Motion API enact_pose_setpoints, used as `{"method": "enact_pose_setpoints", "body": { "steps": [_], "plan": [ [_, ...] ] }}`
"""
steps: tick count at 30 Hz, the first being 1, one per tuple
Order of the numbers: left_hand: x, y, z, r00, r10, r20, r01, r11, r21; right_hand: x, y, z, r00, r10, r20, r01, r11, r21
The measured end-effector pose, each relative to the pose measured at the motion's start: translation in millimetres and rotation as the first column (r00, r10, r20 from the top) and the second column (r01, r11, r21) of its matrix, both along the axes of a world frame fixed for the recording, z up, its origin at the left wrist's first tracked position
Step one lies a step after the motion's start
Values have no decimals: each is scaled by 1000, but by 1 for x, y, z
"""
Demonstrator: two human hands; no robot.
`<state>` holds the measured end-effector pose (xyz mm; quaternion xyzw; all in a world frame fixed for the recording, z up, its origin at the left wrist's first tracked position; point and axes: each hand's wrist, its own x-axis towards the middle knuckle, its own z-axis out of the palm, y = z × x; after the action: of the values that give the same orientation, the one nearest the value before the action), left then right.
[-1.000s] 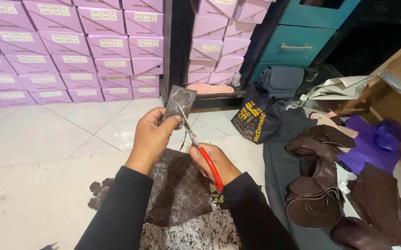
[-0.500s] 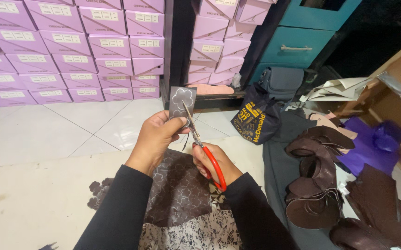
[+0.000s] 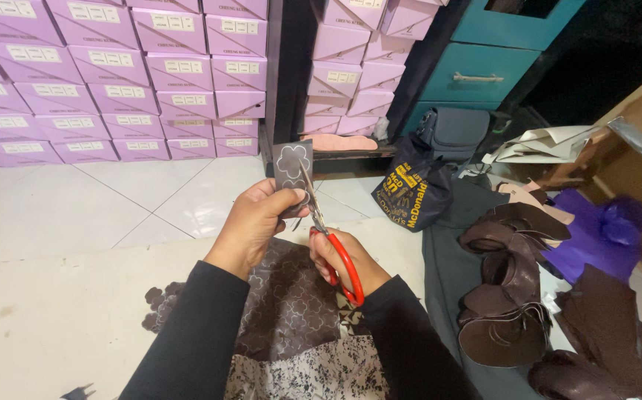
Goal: The person uses red-handled scissors to cut flower-shaped pieces from a brown patterned fabric. They hold the fabric with the left hand and cut along the outlines with the right hand, placing finished pieces on the floor.
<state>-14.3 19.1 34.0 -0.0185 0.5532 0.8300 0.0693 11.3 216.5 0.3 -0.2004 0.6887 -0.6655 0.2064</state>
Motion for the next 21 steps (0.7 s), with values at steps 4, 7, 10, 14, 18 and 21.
{"method": "enact_pose_setpoints", "body": {
  "steps": [4,7,10,14,18,21],
  "plan": [
    [-2,1,-3,1000,4,-17,-4,1000,21,-1,0,-1,998,-58,22,59,998,-22],
    [-4,5,-5,1000,1,-22,1,997,79,-1,0,-2,998,-62,1,62,998,-22],
    [-5,5,-8,1000,19,-8,-19,1000,2,-1,-2,-2,997,-75,12,76,997,-22],
    [-7,4,-13,998,40,-56,-42,998,-44,-1,-4,-1,996,-92,23,92,996,-2],
    [-8,6,-16,991,50,-126,-46,998,33,1,-6,1,983,-174,67,168,982,82],
    [-8,7,-15,989,65,-135,-59,997,52,1,-6,4,980,-181,78,174,980,95]
  ]
}}
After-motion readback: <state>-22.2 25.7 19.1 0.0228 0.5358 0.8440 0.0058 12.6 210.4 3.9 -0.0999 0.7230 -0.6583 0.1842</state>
